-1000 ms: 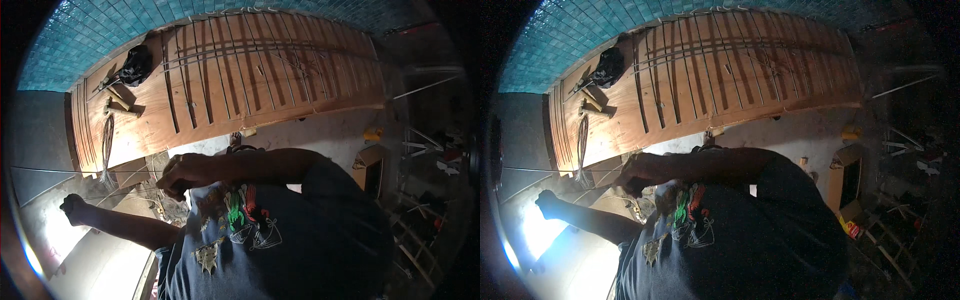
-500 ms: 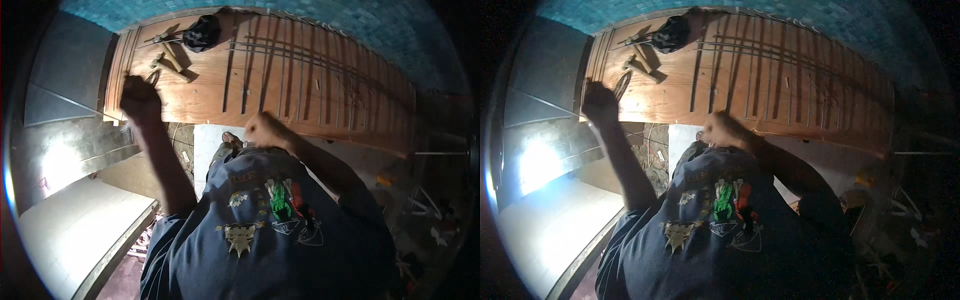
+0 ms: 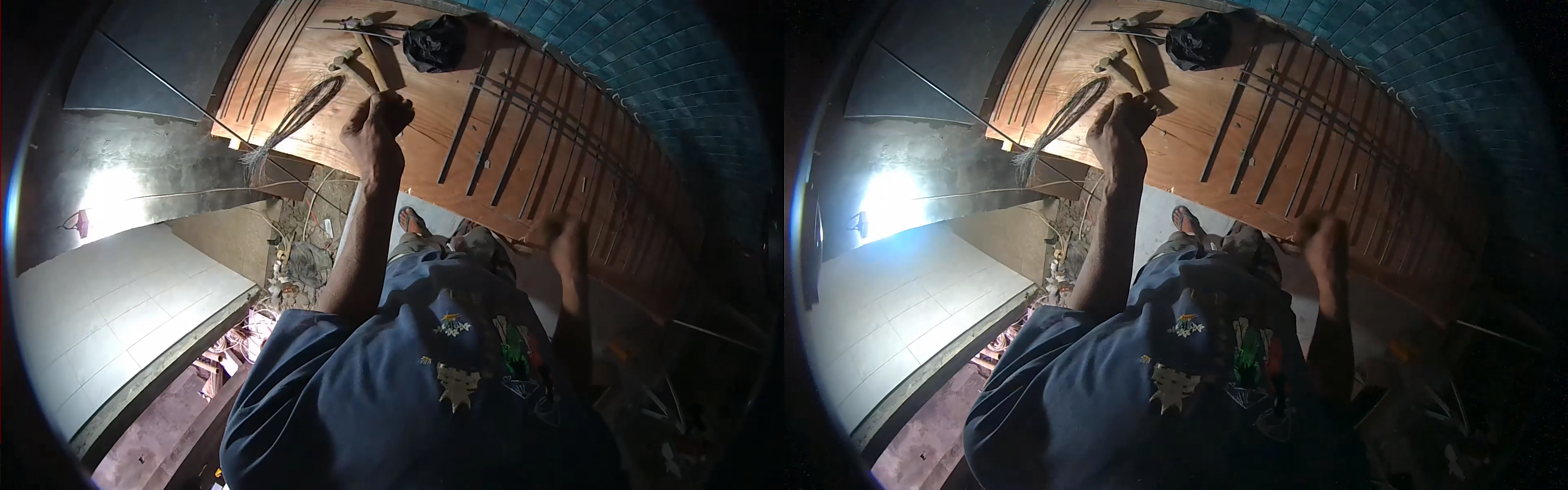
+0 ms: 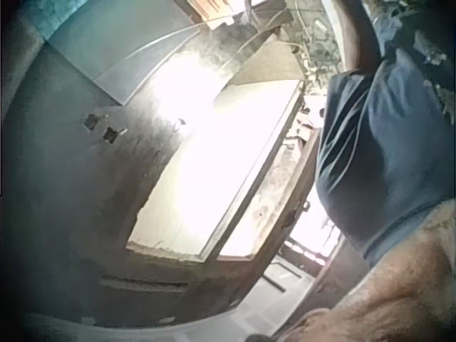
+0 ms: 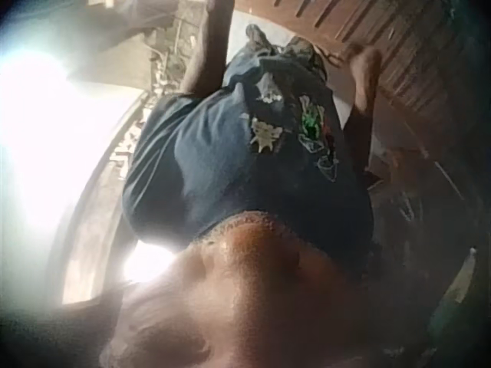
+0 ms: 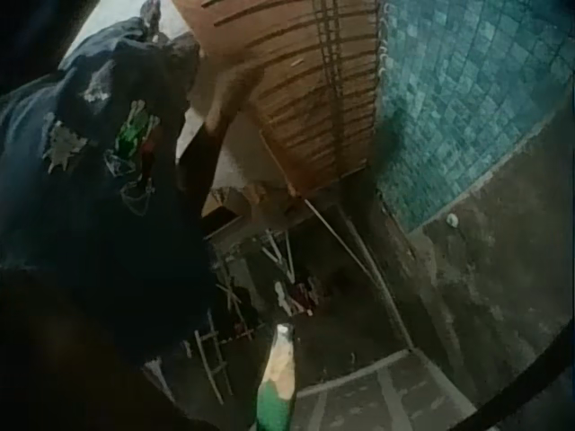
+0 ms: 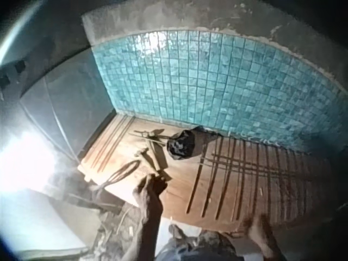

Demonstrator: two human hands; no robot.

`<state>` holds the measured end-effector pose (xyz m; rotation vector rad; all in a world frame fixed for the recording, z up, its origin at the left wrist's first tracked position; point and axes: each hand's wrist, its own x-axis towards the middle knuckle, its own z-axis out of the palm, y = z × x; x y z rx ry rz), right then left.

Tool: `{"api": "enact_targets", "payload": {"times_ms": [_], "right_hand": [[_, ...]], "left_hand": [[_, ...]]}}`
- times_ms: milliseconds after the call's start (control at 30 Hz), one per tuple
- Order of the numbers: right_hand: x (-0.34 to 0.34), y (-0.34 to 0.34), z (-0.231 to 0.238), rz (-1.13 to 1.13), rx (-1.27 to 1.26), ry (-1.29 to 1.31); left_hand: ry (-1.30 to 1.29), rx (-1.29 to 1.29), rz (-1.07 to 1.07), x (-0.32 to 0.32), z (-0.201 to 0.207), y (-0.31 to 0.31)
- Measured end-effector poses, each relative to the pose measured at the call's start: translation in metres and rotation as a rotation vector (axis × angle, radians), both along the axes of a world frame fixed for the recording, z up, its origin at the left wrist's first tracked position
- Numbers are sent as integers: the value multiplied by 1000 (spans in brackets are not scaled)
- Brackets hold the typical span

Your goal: The person connects metal rods into a grid pattern using wire, tightening the connections with pliers and by hand.

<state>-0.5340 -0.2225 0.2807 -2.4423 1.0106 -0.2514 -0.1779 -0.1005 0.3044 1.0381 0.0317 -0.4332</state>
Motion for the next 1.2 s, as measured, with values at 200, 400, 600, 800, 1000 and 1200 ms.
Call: {"api": "enact_targets", "payload": {"times_ms": [200,400,600,800,1000,1200], "right_hand": [[-2,-10,63,43,1136,-706],[-23,-46,3,97,106,166],[-65,-94,-51,-155,-30,-138],[6,-67,-34,164,1223,-571],[42,-72,-41,173,505,-401],[70,-84,-26,-94,926,-512]], "left_hand": [[-48,124,77,3,-47,7],[116,157,95,-44,-51,-12],[-205,287,-17,-126,-47,-26],[-139,200,-430,-206,-41,-77],[-311,232,-515,-175,-38,-92],[-210,280,-389,-145,-80,-107]]}}
